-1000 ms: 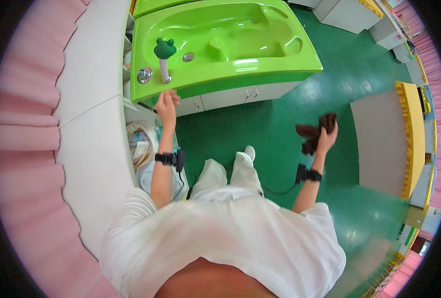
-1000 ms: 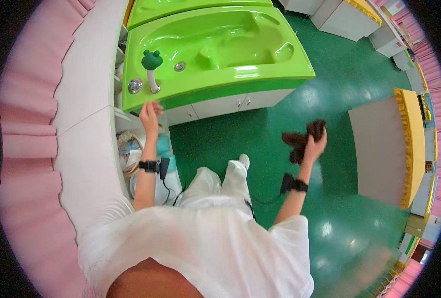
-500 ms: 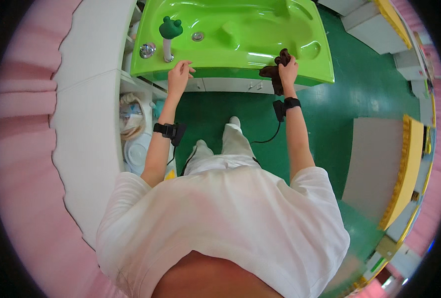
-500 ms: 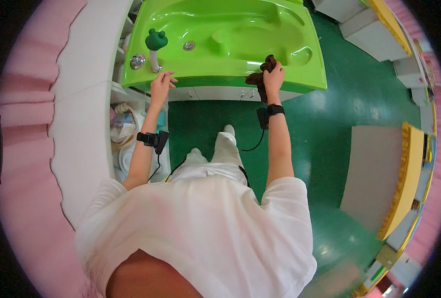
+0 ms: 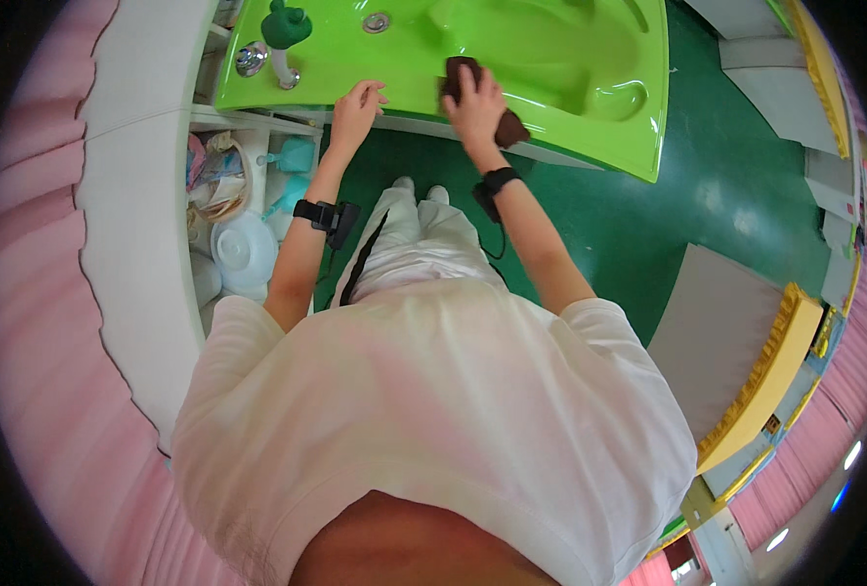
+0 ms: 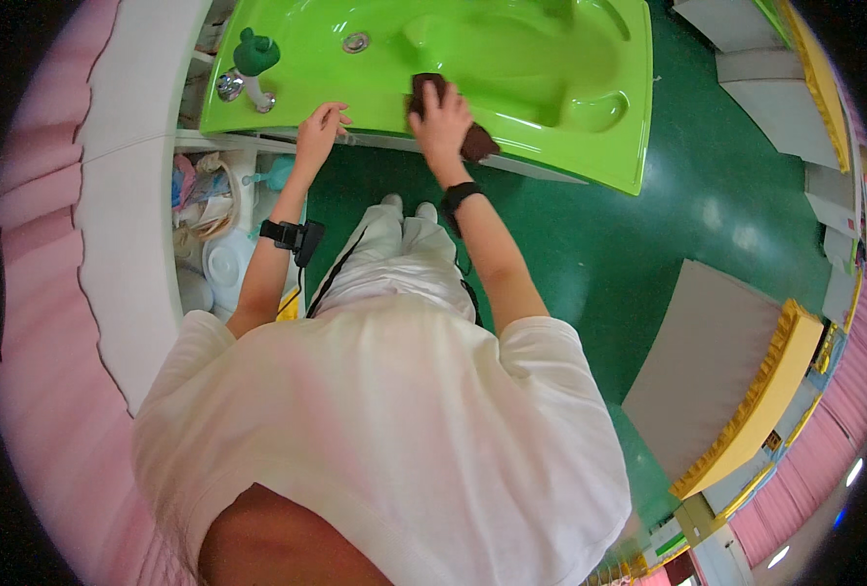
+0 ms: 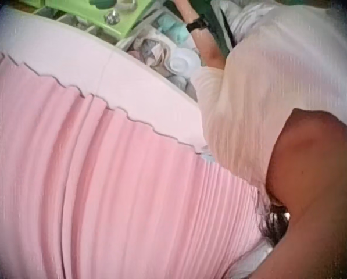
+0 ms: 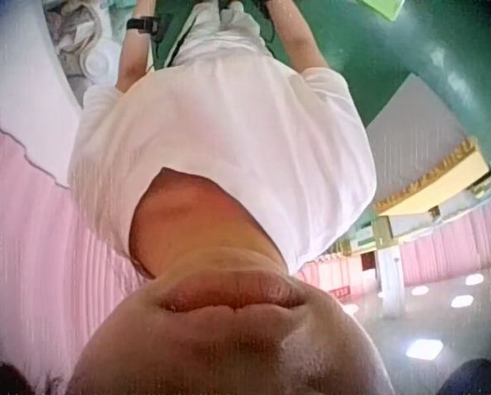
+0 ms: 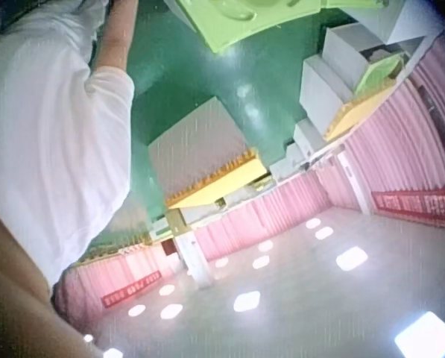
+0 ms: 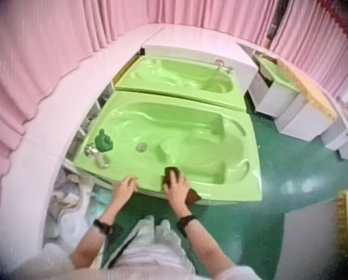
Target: Wiping and cleaning a sink and a cabinet using a cloth.
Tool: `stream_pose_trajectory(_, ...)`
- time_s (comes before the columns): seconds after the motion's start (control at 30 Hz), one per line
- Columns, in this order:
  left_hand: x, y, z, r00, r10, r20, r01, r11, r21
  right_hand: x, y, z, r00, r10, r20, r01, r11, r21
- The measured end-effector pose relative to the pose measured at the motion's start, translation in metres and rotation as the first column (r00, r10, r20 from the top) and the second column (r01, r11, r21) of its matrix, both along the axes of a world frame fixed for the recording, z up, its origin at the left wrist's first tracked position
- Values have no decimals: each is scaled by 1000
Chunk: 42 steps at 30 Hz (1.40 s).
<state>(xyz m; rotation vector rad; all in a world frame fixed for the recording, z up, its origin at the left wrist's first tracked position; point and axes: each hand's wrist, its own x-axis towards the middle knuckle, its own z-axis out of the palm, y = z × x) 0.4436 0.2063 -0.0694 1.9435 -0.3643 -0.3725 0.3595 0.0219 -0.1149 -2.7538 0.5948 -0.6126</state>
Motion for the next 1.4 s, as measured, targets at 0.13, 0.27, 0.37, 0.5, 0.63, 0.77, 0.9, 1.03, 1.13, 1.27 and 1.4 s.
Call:
stream_pose_trajectory(0.13,10,-34,-8,989,-65,133,60,997,41,0,-9,-3,997,68,-29,-69,996,-56)
stream_pose_trajectory(0.27,6,-60,-19,975,-181,132,167,980,106,-41,-62,-8,995,-92,46,96,991,-92)
stream_pose_trajectory(0.37,0,-84,-28,939,-275,205,242,955,171,-82,-121,-5,946,-321,46,324,934,-149)
stream_pose_trajectory(0.5,-24,-125,-23,945,-305,118,288,948,139,-136,-202,-5,911,-406,78,413,885,-213)
stream_pose_trajectory(0.63,-44,-166,-31,934,-316,165,283,939,195,-173,-265,-11,900,-433,43,430,868,-247)
stream_pose_trajectory(0.77,-70,-200,-38,963,-198,182,162,967,197,-172,-318,-14,933,-346,95,358,918,-169)
stream_pose_trajectory(0.9,-96,-225,-37,970,-162,181,123,969,212,-152,-305,-3,980,-173,95,181,980,-85)
stream_pose_trajectory(1.03,-116,-244,-38,969,-171,177,126,963,236,-158,-254,0,983,176,44,-180,977,114)
stream_pose_trajectory(1.13,-123,-254,-39,953,-206,222,146,955,259,-176,-246,6,823,567,-34,-568,822,-38)
stream_pose_trajectory(1.27,-126,-256,-37,937,-264,230,192,937,292,-164,-307,11,895,445,4,-412,825,387)
stream_pose_trajectory(1.4,-125,-255,-35,942,-262,210,193,934,299,-135,-400,-8,985,144,94,-141,989,-39)
